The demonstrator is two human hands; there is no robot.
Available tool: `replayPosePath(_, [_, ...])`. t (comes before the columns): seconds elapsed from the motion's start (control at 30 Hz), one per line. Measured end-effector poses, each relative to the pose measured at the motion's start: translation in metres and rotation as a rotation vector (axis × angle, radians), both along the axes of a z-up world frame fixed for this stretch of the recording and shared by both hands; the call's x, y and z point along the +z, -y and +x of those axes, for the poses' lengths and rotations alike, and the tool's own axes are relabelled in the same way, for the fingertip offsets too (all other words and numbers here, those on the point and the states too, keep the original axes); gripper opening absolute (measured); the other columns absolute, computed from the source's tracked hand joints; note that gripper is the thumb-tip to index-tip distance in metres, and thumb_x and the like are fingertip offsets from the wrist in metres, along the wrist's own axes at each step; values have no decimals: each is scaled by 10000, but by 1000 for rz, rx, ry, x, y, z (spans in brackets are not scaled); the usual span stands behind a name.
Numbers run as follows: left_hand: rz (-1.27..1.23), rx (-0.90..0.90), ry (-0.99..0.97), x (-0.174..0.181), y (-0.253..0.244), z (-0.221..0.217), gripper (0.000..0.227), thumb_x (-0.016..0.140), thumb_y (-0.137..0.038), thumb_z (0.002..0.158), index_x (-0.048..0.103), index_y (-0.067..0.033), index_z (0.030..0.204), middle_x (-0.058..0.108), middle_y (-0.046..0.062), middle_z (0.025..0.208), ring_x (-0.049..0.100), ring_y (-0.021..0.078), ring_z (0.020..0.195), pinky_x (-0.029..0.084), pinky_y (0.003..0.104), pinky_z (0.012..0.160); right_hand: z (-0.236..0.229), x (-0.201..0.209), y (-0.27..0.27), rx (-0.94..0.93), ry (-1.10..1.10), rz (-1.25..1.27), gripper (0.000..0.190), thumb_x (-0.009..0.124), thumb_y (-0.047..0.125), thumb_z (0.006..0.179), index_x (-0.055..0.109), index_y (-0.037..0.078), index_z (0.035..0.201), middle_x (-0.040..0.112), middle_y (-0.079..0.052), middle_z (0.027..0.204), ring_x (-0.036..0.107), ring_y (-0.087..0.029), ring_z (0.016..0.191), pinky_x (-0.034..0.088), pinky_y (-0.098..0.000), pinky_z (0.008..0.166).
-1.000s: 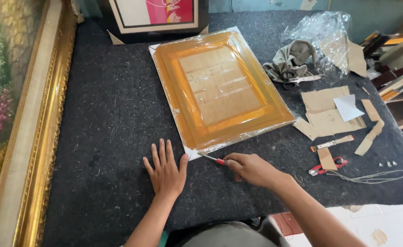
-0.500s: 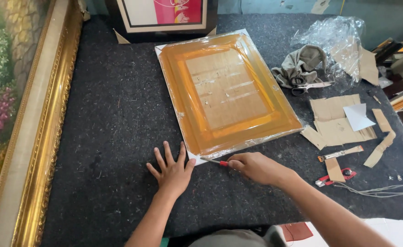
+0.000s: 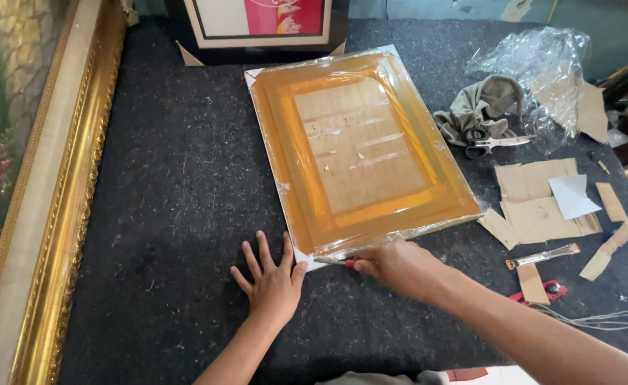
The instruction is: Using a small tool to tear and remove plastic wrap from a framed artwork and organizing cardboard scraps on a workshop table.
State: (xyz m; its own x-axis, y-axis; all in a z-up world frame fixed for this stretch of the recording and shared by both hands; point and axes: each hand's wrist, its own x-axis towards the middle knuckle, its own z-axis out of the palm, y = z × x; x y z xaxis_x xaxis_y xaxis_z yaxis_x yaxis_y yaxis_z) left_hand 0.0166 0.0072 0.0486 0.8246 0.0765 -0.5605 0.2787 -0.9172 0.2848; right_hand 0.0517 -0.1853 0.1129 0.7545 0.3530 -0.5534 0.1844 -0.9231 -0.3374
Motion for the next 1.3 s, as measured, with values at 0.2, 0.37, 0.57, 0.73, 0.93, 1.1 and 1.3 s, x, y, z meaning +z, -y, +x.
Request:
replayPosePath(0.2, [14,24,91,-16,0,1,562,245,-497,870,82,-348,1387,-114,69,1470,-146,345,1331,-26,630,990,-19,-50,19,158,258,-117,386,333,487,872,434,277,1179,599,-102,693,587,-361,627,435,-484,478])
replayPosePath(0.37, [-25,47,31,-5,-3,2,572,213,-525,859,60,-373,1389,-151,30,1473,-182,313,1336,-70,599,1006,-31,-79,25,74,325,-29,363,355,493,854,460,269,1120,626,-30,773,598,-322,689,442,-461,506])
replayPosePath(0.57, [-131,76,93,-9,-12,-4,574,287,-516,839,148,-368,1376,-91,-2,1478,-165,282,1342,-76,589,1010,-45,-90,27,-59,492,45,253,464,470,793,524,314,983,663,68,773,629,-240,710,446,-420,493])
replayPosePath(0.73, [-330,157,525,-31,-30,-27,316,527,-300,796,590,-238,1100,393,-32,1349,169,238,1332,60,570,1019,-52,-117,40,-169,652,146,186,577,416,722,575,270,838,642,71,622,622,-215,600,427,-355,467])
replayPosePath(0.93, [-323,79,727,-35,-22,-55,263,673,-255,699,642,-198,954,448,26,1304,272,323,1279,181,533,1009,-58,-110,41,0,805,320,188,646,354,695,623,237,841,644,105,723,633,-130,633,450,-301,458])
replayPosePath(1.1, [-214,208,826,-37,-16,-48,113,594,-294,757,678,-227,792,574,-14,1159,410,268,1173,281,475,943,-62,-89,33,106,640,210,193,594,361,774,617,235,919,588,60,748,579,-157,726,469,-348,488])
replayPosePath(1.3, [-200,159,895,-33,-12,-23,311,592,-326,770,615,-190,1049,547,40,1168,446,251,1123,325,448,913,-48,-67,14,211,689,184,303,609,448,758,610,222,961,520,2,929,479,-243,867,393,-394,619])
